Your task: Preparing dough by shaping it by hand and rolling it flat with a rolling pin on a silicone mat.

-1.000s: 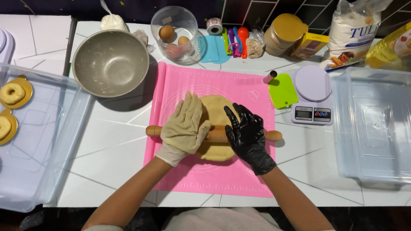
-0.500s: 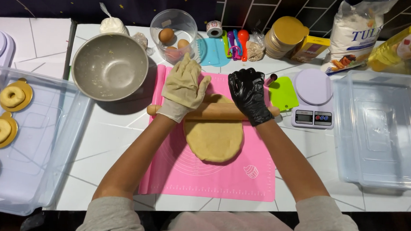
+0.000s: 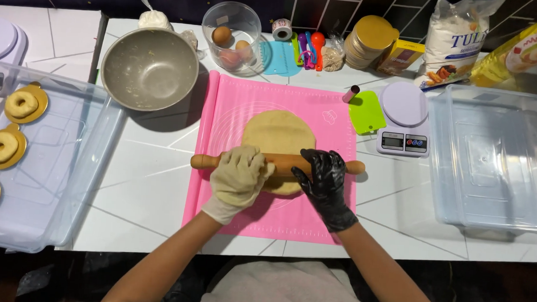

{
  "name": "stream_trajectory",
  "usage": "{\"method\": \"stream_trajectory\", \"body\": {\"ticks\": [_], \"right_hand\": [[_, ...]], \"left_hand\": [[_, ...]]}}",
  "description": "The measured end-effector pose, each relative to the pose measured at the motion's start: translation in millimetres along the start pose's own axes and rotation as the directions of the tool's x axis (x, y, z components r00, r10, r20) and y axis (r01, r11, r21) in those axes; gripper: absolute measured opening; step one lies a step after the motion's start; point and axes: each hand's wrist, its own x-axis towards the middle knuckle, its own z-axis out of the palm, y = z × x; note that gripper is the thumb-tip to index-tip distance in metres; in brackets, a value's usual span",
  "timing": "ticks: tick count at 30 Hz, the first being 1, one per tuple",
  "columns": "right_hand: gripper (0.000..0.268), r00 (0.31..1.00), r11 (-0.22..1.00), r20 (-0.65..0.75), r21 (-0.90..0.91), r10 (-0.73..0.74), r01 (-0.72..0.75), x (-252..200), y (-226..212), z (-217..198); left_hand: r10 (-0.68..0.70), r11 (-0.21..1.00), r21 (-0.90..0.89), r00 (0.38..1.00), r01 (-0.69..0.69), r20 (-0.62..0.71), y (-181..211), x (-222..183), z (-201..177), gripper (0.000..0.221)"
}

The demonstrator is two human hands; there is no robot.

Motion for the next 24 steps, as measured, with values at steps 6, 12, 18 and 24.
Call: {"method": "stream_trajectory", "body": {"ticks": [6,12,18,24], "right_hand": [[0.055,0.999,0.976,0.026,-0.215,-0.021,0.026,-31.0,-32.5,-8.5],[0.061,0.993,0.981,0.115,-0.192,0.013,0.009,-11.4,-3.4,13.3],[0.045,0.987,0.99,0.16,-0.142,0.001,0.022,36.0,37.2,37.7],[0.029,0.989,0.965,0.137,-0.245,-0.063,0.095,99.0,58.2,49.8]], "left_hand": [[-0.043,0.999,-0.026,0.998,0.041,-0.052,29.6,-8.6,-44.5,0.051],[-0.007,1.0,-0.006,1.0,0.008,0.03,0.8,8.3,-23.3,0.057],[-0.006,1.0,0.001,0.998,0.006,-0.055,-37.5,57.8,11.5,0.05],[-0.053,0.998,-0.031,0.998,0.052,-0.029,-80.5,106.5,51.5,0.039]]}}
